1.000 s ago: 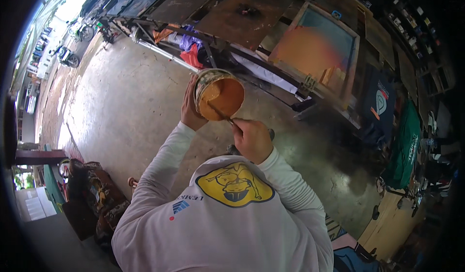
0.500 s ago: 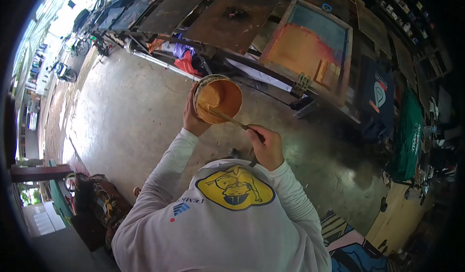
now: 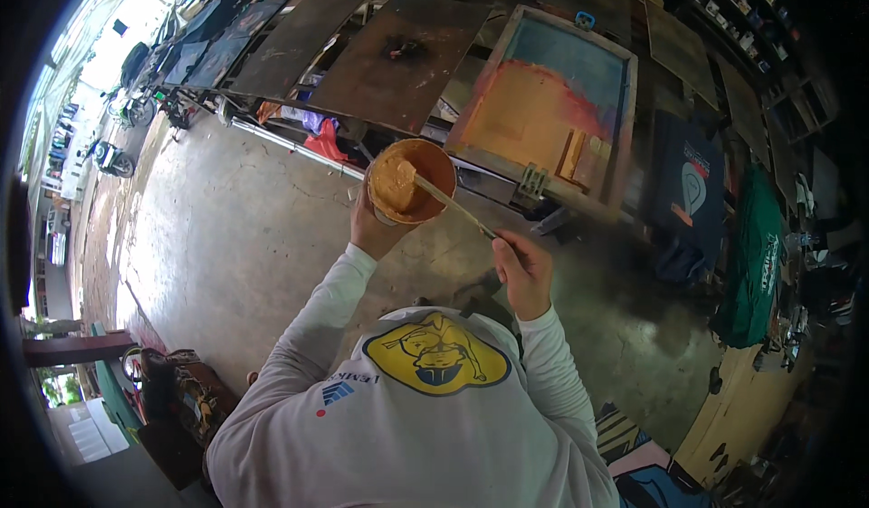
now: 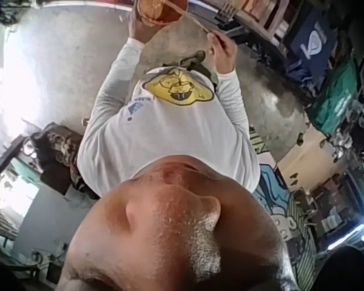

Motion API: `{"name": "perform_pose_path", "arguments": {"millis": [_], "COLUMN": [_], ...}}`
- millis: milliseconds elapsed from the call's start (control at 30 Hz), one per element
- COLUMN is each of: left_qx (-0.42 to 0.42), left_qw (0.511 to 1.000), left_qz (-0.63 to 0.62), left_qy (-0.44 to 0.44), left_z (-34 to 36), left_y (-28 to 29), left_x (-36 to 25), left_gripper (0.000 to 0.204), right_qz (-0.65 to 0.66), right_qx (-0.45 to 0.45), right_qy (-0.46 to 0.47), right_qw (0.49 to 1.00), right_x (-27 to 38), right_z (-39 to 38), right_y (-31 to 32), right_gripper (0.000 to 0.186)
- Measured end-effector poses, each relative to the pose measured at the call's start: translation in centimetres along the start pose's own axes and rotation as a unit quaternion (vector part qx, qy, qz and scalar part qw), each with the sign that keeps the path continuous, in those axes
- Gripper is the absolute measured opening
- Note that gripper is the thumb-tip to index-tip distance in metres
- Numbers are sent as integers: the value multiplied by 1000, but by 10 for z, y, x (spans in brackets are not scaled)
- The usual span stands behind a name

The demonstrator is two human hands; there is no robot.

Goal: Applying ink to a screen and using a squeegee to print a design onto a t-shirt.

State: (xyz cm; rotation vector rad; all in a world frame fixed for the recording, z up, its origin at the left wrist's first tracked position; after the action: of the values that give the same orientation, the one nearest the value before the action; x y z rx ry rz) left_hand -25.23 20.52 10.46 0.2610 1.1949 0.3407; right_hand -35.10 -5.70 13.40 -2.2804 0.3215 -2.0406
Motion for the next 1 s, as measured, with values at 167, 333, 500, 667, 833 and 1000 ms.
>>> {"name": "perform_pose_path", "arguments": {"millis": [167,333,500,667,833,1000], "left_qx": [43,1,0,32,64,81], "left_qw": [999,998,999,999,998,996], "left_qz": [23,-51,-10,22,23,-13], "left_qy": [-12,-25,-33,-30,-11,-22], "left_z": [41,62,87,115,162,227], "left_y": [-45,-88,-119,-134,-145,-164], "left_x": [-21,-16,-17,-16,-2,42], "left_gripper": [116,111,116,120,106,117], "right_qz": [-128,-262,-296,-289,-329,-334], "right_qx": [-17,42,41,45,5,-49], "right_qy": [-12,-17,9,16,44,73], "right_qw": [992,964,954,956,943,939], "right_x": [10,5,20,30,45,53], "right_z": [40,69,93,125,165,208], "right_y": [47,82,105,107,101,91], "right_gripper": [26,20,21,22,21,21]}}
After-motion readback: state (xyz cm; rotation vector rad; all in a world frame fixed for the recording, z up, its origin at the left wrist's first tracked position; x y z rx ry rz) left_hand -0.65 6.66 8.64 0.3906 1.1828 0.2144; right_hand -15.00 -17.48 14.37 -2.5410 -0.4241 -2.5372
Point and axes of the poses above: each hand's wrist, its own z-axis towards the middle knuckle, its own y-axis out of the back of the hand, x = y × z, the point moved 7 cm from there along z, towards the middle knuckle, and after that the axes turned 4 degrees about -y, right-handed, at the moved point
